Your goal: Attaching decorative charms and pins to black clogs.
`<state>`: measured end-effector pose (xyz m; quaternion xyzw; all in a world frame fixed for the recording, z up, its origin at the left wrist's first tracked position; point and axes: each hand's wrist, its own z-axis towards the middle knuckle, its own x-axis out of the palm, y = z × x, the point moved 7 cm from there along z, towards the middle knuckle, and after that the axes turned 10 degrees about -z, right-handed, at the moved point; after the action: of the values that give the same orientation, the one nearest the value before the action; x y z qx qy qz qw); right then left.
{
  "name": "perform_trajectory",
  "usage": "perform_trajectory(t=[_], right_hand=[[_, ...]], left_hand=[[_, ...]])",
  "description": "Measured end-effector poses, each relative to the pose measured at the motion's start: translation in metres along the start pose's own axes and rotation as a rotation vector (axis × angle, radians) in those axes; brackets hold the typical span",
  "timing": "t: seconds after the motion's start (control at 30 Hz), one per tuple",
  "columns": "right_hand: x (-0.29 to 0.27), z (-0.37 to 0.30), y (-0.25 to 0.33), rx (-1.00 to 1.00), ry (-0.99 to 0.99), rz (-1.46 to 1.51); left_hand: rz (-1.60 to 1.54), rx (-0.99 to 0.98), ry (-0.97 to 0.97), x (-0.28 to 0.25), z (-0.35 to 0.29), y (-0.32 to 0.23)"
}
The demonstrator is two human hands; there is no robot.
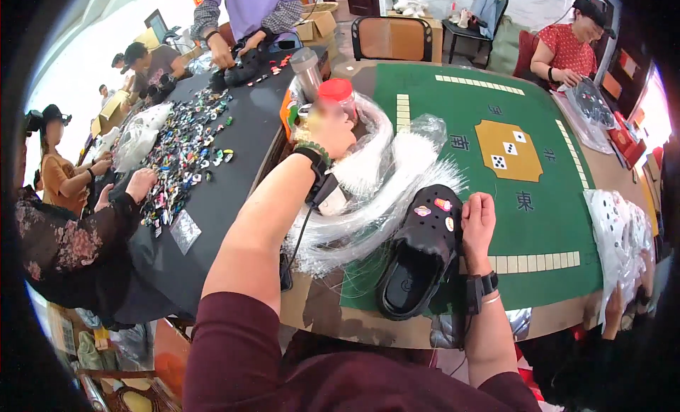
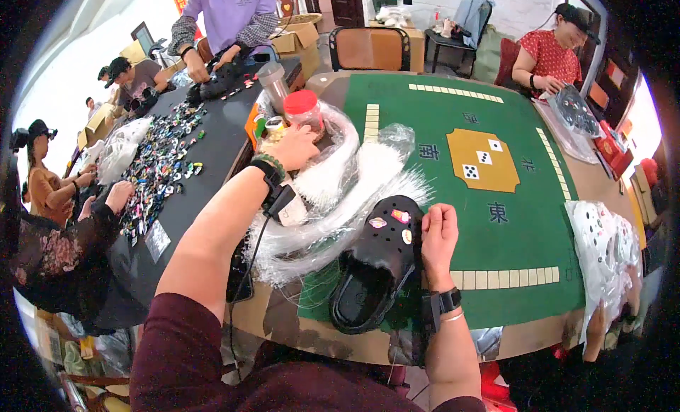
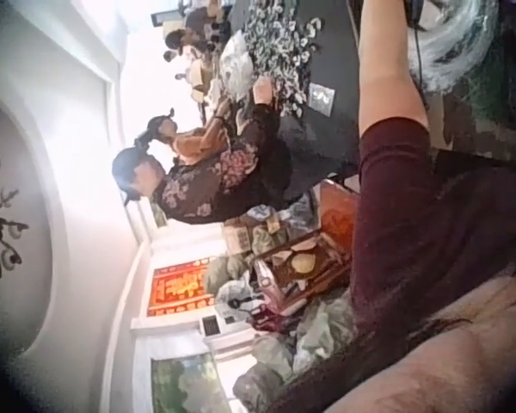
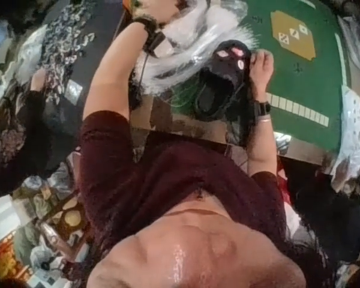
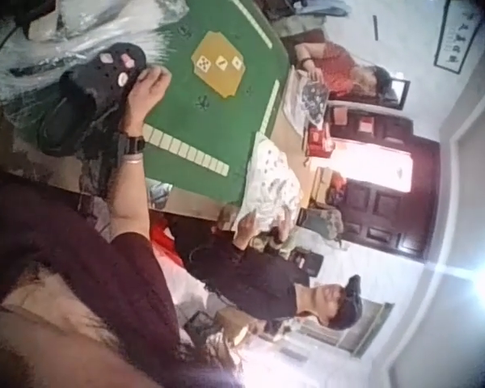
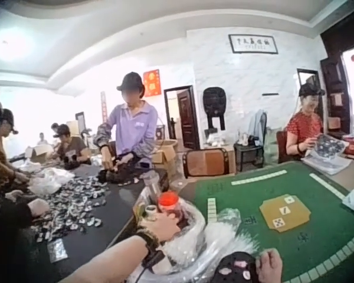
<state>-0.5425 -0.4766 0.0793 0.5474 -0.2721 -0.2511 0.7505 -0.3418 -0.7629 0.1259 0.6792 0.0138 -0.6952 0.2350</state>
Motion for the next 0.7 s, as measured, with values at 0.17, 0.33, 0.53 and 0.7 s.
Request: perform_trajectory(t=[0.17,0.33,0.53,0.7], right_hand=[[-0.003,0.002,0.000,-0.021,0.004,-0.046],[0.000,0.003,0.002,-0.044,0.008,-0.031],[-0.004,0.006,-0.003,-0.061,0.012,-0.113],[-0.002,0.003,0.003,-0.076,0.033,-0.120]], left_hand=[[-0.024,-0.052,0.090,0.015,0.004,-0.001],[0.060,-0.138,0.136,0.026,-0.005,0.008],[-0.129,-0.241,0.345,0.016,-0.011,-0.002],[-0.230,-0.257,0.269,0.011,-0.017,-0.007]])
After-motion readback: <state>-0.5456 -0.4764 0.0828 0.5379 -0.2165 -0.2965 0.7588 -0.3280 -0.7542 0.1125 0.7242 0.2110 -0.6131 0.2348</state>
